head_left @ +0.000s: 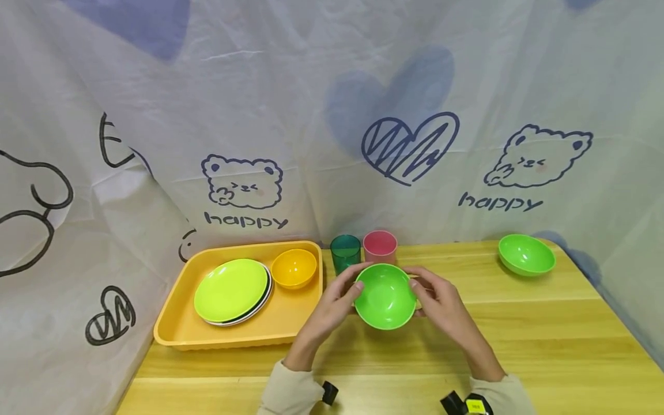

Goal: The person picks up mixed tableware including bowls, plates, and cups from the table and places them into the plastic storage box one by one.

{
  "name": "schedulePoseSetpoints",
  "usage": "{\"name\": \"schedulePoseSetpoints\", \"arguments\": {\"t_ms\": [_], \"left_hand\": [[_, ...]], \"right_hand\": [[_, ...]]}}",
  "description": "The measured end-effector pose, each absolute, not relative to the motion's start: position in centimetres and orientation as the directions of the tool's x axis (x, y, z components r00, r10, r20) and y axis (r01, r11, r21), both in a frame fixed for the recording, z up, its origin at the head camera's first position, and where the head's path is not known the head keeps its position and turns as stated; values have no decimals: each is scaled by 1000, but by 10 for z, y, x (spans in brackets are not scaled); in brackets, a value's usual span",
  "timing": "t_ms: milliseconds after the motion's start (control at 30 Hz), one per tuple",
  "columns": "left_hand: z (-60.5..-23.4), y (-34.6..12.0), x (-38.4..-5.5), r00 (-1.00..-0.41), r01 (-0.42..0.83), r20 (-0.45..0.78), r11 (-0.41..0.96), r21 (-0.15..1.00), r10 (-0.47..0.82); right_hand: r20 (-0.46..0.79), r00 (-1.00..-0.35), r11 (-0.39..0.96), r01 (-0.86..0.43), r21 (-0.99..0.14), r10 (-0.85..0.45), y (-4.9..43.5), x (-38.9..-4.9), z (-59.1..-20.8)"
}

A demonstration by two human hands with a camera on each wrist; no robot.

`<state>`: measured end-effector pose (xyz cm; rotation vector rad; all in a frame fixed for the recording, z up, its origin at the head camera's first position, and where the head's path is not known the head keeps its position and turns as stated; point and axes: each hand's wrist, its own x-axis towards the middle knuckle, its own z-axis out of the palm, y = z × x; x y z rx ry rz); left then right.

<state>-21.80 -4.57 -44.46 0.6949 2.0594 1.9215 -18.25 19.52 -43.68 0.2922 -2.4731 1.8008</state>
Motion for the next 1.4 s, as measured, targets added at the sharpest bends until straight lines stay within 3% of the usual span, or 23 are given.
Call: {"name": "schedulePoseSetpoints", "arguments": {"t_ms": [200,367,667,867,1100,1400], "left_hand": [[-438,-56,-220,-874,199,153,51,979,461],[-428,-73,-228,-902,228,180,81,970,392],[-401,-113,-249,-953,202,154,166,965,261],[-397,-130,-263,-976,163,113,282,945,186],[-386,-148,-276,-988,125,75,412,903,137],[-384,-167,-298,-988,78,5,469,880,155]], "right_hand": [[178,-971,259,-215,-942,-158,198,-184,-436],[231,-962,331,-267,-905,-146,212,-190,-437],[324,-936,641,-332,-692,-134,251,-201,-437],[347,-924,719,-349,-602,-158,281,-208,-443],[470,-859,827,-409,-386,-205,332,-226,-443],[411,-895,907,-309,-286,-175,395,-243,-448]]}}
